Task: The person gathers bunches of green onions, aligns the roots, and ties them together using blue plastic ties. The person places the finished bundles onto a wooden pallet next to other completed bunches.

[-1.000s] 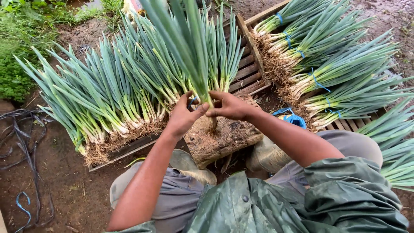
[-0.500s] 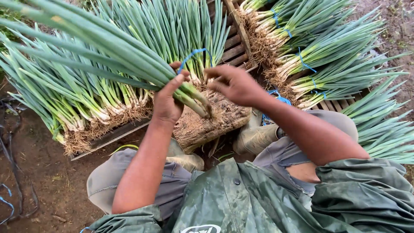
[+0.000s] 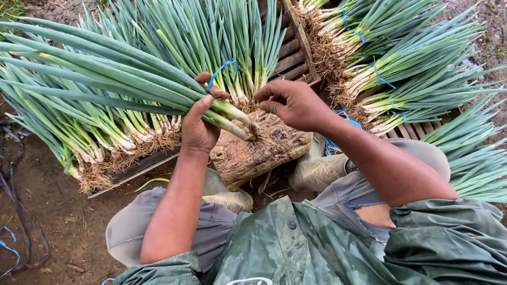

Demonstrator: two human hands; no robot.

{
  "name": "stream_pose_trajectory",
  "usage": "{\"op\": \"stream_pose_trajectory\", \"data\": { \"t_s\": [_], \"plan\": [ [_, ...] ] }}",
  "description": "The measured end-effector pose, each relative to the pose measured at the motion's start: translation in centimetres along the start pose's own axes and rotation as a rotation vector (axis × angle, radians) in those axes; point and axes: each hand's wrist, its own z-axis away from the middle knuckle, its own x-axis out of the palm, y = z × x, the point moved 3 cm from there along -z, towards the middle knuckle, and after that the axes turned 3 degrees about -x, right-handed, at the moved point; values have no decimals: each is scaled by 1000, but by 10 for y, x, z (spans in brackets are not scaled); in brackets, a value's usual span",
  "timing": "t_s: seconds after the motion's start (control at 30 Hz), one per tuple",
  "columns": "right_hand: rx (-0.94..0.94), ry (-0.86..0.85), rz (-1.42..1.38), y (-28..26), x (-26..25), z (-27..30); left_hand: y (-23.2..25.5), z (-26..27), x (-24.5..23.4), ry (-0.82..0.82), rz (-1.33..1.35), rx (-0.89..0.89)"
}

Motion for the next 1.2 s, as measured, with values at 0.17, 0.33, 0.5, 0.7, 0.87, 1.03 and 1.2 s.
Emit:
{"op": "stream_pose_trajectory", "data": {
  "t_s": [0.17, 0.33, 0.5, 0.7, 0.87, 1.03, 1.2],
  "plan": [
    [37, -112, 40, -4, 20, -3, 3, 5, 6, -8, -1, -24],
    [-48, -125, 92, 10, 30, 1, 3, 9, 11, -29, 1, -44],
    [-8, -48, 145, 30, 36, 2, 7, 14, 25, -93, 10, -64],
    [-139, 184, 119, 21, 21, -1, 0, 18, 25, -86, -61, -79],
    [-143, 136, 99, 18, 24, -3, -5, 23, 32, -74, -102, -136],
    [-177, 119, 109, 28, 34, -3, -14, 21, 27, -69, -92, -158],
    [-157, 67, 100, 30, 43, -4, -13, 26, 35, 7, -141, -158]
  ]
}}
